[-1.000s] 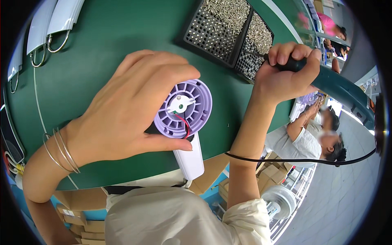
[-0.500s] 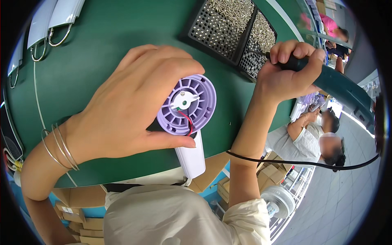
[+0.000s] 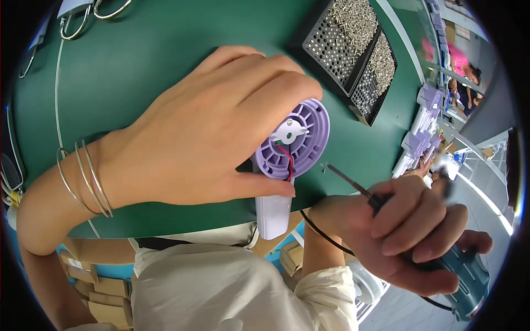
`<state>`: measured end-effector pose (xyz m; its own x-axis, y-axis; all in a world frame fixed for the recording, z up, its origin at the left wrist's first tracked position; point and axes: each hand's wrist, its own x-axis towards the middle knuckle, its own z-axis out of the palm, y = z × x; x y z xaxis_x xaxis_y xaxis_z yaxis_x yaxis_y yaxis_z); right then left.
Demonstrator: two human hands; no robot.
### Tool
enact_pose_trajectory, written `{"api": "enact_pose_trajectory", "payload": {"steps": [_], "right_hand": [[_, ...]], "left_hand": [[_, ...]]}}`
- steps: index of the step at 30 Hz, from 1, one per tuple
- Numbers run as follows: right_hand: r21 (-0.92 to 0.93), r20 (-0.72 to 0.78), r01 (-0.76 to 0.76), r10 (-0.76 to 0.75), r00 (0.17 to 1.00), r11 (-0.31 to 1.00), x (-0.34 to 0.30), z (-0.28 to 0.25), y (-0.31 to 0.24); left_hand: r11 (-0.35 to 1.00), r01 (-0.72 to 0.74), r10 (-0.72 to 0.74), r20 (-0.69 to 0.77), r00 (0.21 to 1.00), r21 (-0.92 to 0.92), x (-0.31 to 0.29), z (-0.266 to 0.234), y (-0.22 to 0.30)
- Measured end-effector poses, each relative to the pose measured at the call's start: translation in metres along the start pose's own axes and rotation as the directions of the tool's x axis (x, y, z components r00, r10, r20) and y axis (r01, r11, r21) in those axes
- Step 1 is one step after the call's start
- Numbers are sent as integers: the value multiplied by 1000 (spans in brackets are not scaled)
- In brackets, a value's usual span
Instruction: Assembling the internal components and housing of handheld portable fans using an electric screwdriver.
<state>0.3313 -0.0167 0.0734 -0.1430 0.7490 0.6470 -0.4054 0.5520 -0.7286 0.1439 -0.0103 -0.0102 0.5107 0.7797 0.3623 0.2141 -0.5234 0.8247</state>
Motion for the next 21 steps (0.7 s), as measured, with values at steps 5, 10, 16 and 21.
{"api": "enact_pose_trajectory", "payload": {"steps": [5,10,16,21], "right_hand": [[-104,11,9,-7,1000,995,-8,3,9],[-174,37,13,-6,999,985,-10,2,6],[-185,95,46,-28,995,982,-11,4,2],[-276,186,86,-35,982,957,-14,7,1]], "left_hand": [[1000,-4,3,-17,1000,-17,-2,3,-1],[1000,-2,1,-28,1000,-29,-2,4,-1],[999,-8,6,-45,999,-46,-3,6,-2],[998,-15,10,-78,997,-62,-3,8,-2]]}}
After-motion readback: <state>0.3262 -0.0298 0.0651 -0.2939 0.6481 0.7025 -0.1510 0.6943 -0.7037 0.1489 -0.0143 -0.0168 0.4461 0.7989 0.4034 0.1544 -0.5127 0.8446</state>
